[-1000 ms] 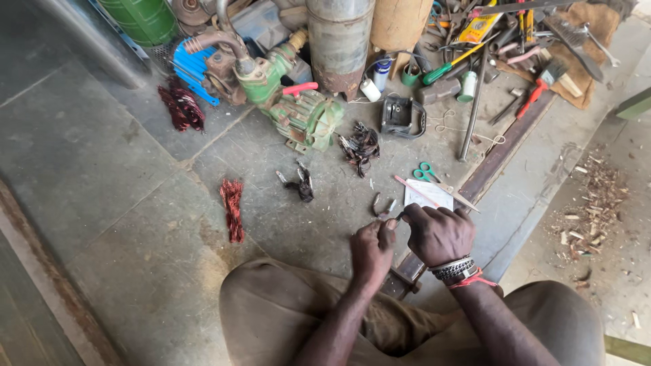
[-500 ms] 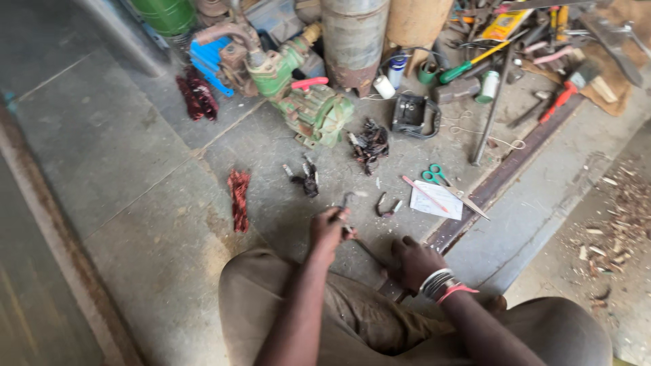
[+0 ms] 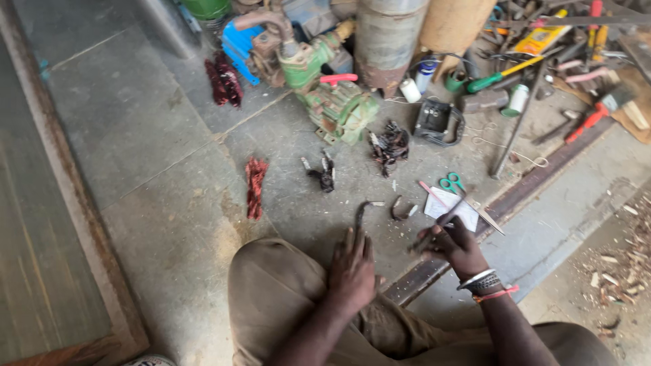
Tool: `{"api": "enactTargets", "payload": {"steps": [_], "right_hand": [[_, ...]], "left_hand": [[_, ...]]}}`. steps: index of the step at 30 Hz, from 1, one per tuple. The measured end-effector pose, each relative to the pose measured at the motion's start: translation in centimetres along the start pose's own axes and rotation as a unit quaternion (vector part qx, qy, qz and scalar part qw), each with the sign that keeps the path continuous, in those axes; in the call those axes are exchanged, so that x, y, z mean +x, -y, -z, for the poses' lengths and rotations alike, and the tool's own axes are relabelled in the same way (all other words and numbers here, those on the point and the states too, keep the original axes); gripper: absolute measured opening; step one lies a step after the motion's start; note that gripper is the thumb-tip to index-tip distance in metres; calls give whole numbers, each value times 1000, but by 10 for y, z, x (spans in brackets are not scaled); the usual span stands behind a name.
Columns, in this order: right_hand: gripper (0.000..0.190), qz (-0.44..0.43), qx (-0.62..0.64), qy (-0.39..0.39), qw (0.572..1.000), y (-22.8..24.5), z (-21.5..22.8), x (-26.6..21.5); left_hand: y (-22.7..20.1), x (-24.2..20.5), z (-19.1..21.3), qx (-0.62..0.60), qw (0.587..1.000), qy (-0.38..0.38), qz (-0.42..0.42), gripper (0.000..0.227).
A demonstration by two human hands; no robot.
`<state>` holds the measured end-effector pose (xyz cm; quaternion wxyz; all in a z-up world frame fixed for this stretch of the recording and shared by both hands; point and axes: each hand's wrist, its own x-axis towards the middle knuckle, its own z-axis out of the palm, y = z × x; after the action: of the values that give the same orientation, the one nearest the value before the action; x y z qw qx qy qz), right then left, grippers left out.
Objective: The person sits on the floor and uses a pencil to mark a small piece of paper. They then pick up a bundle of black wires and begin twisting and manipulating them with their hands. The person continues to work on the wires, occasionally picking up and putting down other wire bundles.
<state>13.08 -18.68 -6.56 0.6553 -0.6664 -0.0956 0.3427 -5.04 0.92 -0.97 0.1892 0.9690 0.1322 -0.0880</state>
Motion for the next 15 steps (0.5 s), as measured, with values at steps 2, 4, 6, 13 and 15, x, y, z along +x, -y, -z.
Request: {"api": "enactTargets", "payload": {"steps": [2, 4, 6, 13, 15], "right_hand": [[34, 81, 14, -35, 996, 21, -24, -3], [28, 227, -56, -46, 971, 39, -56, -5], [21, 354, -123, -54, 926, 48, -86, -6], [14, 341, -490, -55, 800, 53, -156, 54], [14, 288, -459, -50, 839, 59, -156, 76]], "left_hand": [[-2, 2, -2, 33, 999, 35, 5, 98], [-6, 5, -7, 39, 998, 35, 25, 98], [-8, 9, -13, 59, 997, 37, 34, 97], [-4, 25, -32, 36, 996, 77, 30, 92], [4, 31, -33, 36, 998, 49, 27, 82]]}}
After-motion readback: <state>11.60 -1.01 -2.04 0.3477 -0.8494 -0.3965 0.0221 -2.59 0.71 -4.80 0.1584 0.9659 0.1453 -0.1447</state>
